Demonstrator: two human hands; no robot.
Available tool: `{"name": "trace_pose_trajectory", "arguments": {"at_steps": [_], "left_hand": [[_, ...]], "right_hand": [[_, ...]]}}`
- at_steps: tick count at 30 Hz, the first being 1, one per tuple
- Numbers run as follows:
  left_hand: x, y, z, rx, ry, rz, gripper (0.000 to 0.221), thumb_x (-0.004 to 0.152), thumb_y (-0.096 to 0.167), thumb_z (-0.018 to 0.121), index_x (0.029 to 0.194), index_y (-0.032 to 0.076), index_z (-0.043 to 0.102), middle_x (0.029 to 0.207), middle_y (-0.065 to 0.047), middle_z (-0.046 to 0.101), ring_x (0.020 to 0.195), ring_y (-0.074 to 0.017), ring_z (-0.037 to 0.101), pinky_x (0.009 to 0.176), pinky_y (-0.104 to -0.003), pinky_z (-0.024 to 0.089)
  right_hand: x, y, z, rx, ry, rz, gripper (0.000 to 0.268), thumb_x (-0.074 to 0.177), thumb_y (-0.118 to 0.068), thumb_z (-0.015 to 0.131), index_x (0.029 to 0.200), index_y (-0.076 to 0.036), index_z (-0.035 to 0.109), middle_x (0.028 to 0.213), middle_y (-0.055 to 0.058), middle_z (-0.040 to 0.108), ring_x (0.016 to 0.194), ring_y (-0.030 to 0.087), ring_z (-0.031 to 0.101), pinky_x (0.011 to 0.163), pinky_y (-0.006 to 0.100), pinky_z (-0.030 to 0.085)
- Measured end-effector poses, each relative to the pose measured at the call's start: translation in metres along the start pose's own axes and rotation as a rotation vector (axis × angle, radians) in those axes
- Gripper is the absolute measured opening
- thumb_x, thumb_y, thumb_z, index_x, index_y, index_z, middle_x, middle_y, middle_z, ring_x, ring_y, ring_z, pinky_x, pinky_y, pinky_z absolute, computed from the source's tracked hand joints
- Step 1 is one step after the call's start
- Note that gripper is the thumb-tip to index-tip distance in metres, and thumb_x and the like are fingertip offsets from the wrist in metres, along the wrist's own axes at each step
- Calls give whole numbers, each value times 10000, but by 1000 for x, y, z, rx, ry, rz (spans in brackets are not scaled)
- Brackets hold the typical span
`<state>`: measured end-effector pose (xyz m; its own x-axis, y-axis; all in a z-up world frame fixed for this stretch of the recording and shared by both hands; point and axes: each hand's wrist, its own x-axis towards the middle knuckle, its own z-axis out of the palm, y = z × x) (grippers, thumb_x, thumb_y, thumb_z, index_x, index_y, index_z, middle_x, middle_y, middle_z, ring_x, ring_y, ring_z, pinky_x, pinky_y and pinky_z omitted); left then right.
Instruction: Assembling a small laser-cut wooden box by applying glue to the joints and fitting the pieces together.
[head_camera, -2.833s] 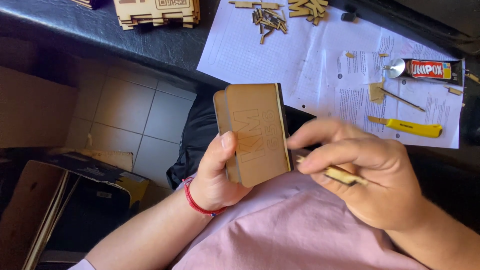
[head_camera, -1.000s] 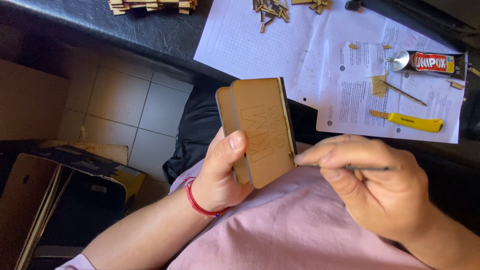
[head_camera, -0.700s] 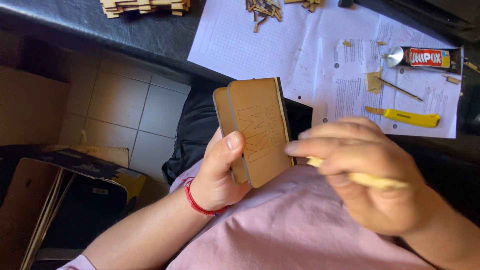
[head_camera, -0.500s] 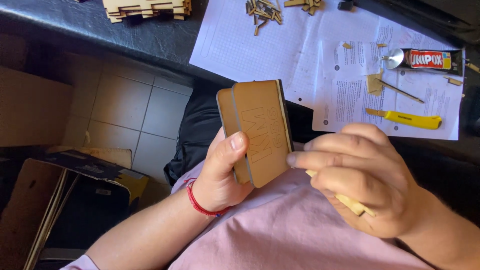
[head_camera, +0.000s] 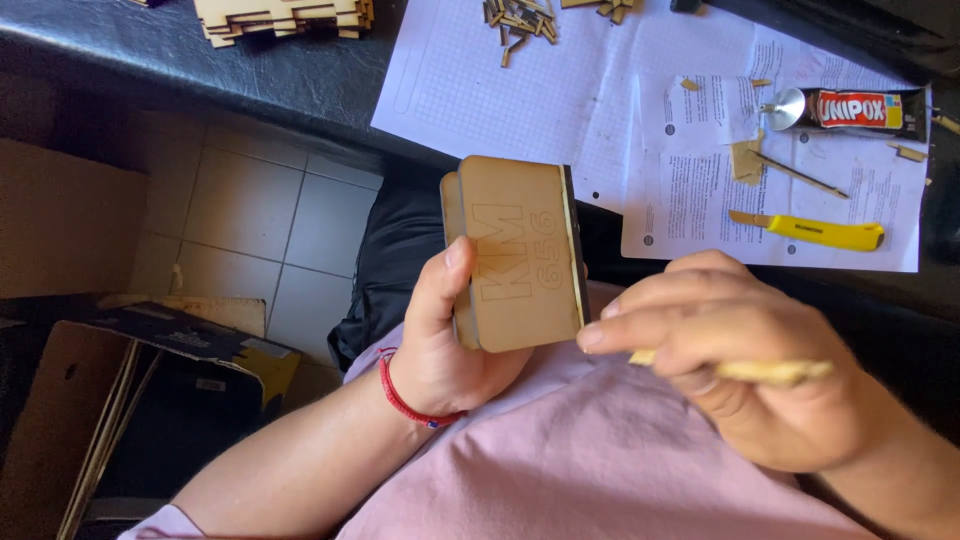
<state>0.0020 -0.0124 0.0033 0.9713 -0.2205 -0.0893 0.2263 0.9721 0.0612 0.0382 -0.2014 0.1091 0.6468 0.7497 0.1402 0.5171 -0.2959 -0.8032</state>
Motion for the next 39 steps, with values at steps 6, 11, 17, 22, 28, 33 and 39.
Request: {"name": "trace_pose_trajectory", "arguments": {"at_steps": [6, 11, 17, 22, 28, 33, 39], "left_hand": [[2, 3, 3, -9, 30, 3, 609, 909, 413, 691, 1321, -11, 544, 1143, -181, 649, 1030, -295, 645, 891, -437, 523], [5, 2, 6, -16, 54, 54, 617, 912, 409, 690, 1358, 18, 520, 1196, -172, 623, 1054, -299, 625, 923, -442, 512], [3, 5, 12, 10, 99, -17, 603, 903, 489, 634, 1308, 50, 558, 1160, -169, 642, 1025, -290, 636, 849, -419, 516], [5, 6, 21, 17, 138, -27, 623, 881, 498, 623, 1299, 37, 577, 1143, -157, 658, 1035, -310, 641, 858, -410, 517], [10, 13, 21, 86, 157, 54, 717, 873, 463, 633, 1417, 23, 481, 1184, -188, 622, 970, -288, 645, 746, -354, 541], [8, 16, 18, 138, 173, 169, 614, 895, 412, 648, 1394, 77, 523, 1388, -147, 555, 1180, -255, 579, 968, -389, 491], [8, 16, 18, 118, 152, 134, 638, 890, 398, 675, 1406, 63, 507, 1399, -127, 549, 1190, -238, 578, 974, -383, 494]], "right_hand": [[-11, 7, 9, 207, 269, 59, 107, 1044, -202, 370, 1015, -104, 399, 946, 217, 720, 898, 364, 739, 916, 477, 640], [-8, 14, 21, 191, 258, 94, 178, 1005, -211, 421, 948, -48, 465, 752, 95, 548, 669, 188, 542, 706, 337, 488], [-2, 27, 33, -330, 253, -75, 312, 850, -67, 789, 1096, -35, 600, 796, 63, 569, 616, 193, 505, 625, 319, 457], [14, 23, 26, -448, 293, -311, 123, 912, -42, 669, 1015, 24, 690, 673, 71, 503, 603, 263, 473, 562, 372, 430], [0, 49, -4, -574, 361, -125, 122, 962, -152, 596, 923, -197, 703, 674, 11, 501, 596, 226, 494, 523, 346, 411], [28, 86, -66, -457, 298, 208, 162, 973, -49, 617, 1063, -14, 747, 1016, 119, 750, 948, 254, 705, 850, 376, 534], [46, 116, -71, -573, 300, 497, 172, 860, -222, 839, 872, -136, 691, 788, -10, 719, 649, 184, 618, 581, 375, 431]]}}
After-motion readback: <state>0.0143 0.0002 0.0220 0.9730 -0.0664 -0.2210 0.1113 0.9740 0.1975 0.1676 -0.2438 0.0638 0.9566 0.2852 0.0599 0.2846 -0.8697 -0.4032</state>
